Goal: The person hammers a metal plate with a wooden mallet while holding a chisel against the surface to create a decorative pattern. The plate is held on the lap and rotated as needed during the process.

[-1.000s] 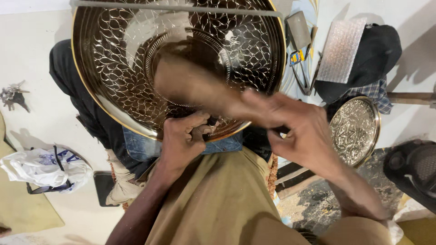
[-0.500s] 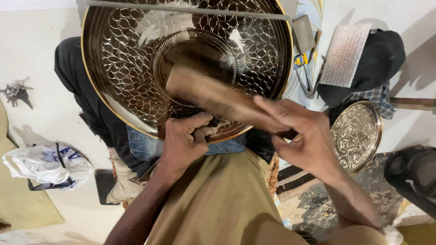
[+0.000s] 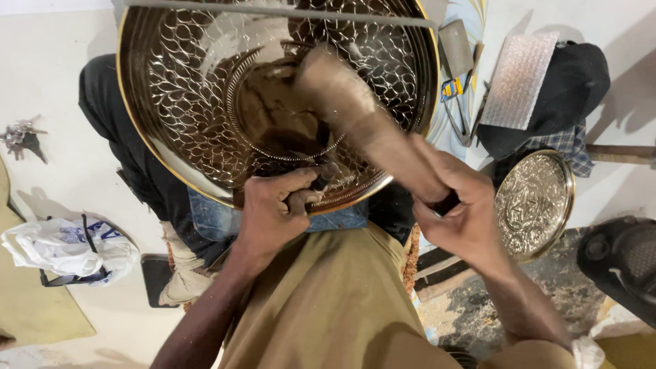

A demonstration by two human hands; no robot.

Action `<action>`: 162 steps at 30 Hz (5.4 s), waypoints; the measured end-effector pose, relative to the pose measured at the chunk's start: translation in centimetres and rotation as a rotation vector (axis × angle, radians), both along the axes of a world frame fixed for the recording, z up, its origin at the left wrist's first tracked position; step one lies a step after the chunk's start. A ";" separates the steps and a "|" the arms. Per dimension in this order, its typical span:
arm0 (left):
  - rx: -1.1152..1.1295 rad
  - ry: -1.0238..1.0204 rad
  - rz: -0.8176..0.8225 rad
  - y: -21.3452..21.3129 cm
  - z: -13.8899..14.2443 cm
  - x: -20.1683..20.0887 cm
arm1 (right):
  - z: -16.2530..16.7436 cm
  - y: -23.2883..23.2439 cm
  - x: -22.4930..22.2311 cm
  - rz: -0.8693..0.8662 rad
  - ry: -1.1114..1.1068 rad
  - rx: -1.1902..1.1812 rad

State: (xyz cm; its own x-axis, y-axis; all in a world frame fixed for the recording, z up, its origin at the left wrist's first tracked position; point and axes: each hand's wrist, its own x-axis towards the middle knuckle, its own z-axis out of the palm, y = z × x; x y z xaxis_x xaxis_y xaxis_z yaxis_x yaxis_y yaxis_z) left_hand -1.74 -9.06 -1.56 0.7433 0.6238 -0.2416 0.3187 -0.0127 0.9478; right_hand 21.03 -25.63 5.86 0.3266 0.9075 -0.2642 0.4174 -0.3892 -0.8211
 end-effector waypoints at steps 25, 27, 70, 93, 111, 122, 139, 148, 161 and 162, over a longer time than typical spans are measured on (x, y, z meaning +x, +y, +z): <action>-0.084 0.025 -0.074 1.0 0.6 -0.2 | -1.0 -1.4 -1.1 -0.049 -0.060 0.091; -0.069 -0.011 -0.132 1.4 0.7 -0.4 | -0.7 -1.7 -1.0 -0.056 -0.100 -0.122; 0.064 -0.029 -0.287 3.3 0.1 -0.5 | -5.0 -5.7 -2.7 -0.165 -0.043 0.184; 0.053 -0.095 -0.390 4.3 -0.7 -0.7 | -5.7 -5.1 -5.4 -0.290 0.189 0.268; 0.198 -0.126 -0.416 4.8 -0.5 -0.5 | -5.6 -4.5 -6.2 -0.335 0.045 0.221; 0.183 -0.092 -0.406 5.1 0.3 -0.7 | -5.7 -3.6 -6.6 -0.287 0.149 0.267; 0.187 -0.070 -0.412 5.4 0.9 -0.9 | -6.4 -4.4 -7.1 -0.420 0.275 0.257; 0.206 -0.083 -0.420 5.7 1.0 -1.0 | -7.0 -4.6 -7.5 -0.313 0.183 0.332; 0.167 0.000 -0.425 6.0 1.3 -1.4 | -6.8 -4.0 -8.4 -0.376 0.174 0.222; 0.168 0.017 -0.426 6.0 1.3 -1.4 | -6.8 -3.9 -8.6 -0.442 0.246 0.250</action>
State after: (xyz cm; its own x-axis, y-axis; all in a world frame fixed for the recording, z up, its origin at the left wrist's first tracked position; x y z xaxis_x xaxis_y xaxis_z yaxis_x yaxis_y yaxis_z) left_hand -3.12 -3.05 -0.24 0.9389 0.2948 -0.1776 0.2671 -0.2989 0.9161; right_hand 12.45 -29.48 -0.92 0.6461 0.7429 -0.1749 0.0437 -0.2647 -0.9633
